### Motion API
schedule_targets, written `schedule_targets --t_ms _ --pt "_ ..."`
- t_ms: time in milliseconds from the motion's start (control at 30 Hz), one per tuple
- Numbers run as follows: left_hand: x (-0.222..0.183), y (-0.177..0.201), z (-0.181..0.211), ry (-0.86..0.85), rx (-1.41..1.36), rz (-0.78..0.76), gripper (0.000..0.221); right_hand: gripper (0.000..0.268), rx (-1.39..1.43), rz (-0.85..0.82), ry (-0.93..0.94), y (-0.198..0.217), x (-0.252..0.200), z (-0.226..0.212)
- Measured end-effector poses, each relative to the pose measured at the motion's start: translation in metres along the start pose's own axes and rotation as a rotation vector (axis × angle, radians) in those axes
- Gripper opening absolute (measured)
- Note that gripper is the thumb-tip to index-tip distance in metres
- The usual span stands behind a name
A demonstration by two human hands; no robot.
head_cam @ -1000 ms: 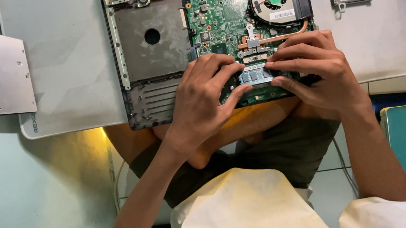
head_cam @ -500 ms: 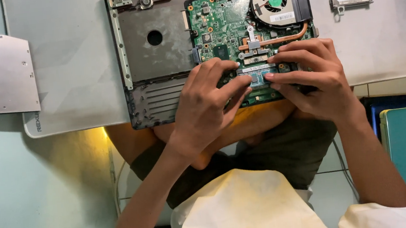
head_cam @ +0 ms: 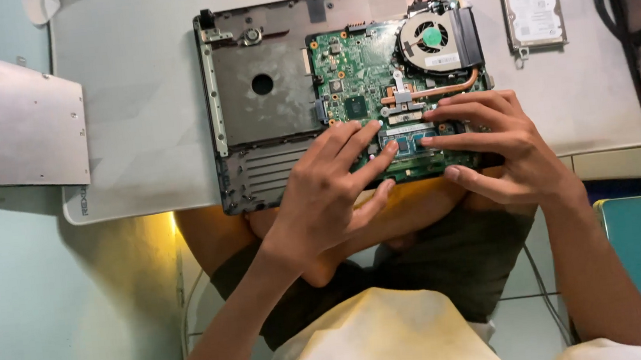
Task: Installing RAM modules and a hard drive into a laptop motherboard using a screwdriver.
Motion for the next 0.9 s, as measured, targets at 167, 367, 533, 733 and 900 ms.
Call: schedule_targets --t_ms 167,367,533,733,900 --pt "-0.008 0.001 -0.006 -0.045 -0.058 -0.042 0.045 0.06 0.091 0.092 0.044 0.037 0.017 0.005" --pt "0.008 0.014 -0.009 -0.073 -0.075 -0.087 0.032 0.027 -0.267 0.177 0.222 0.095 0.099 0.085" --pt "0.046 0.036 -0.037 -0.128 -0.225 -0.181 0.021 0.033 -0.447 0.104 0.067 0.082 0.169 0.133" --pt "0.11 0.051 -0.148 -0.103 -0.138 0.034 0.016 0.043 -0.705 0.139 -0.065 0.047 0.175 0.145" --pt "0.161 0.057 -0.247 0.009 -0.019 0.167 0.014 0.034 -0.719 0.104 -0.145 0.049 0.178 0.145"
Point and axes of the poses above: each hand's wrist, its own x-axis towards the middle knuckle, its own y-axis out of the back of the hand, z = x × y, the point moved 5 cm from there along x, towards the middle knuckle, and after that the axes turned 14 degrees about -z, right-handed, at the moved point
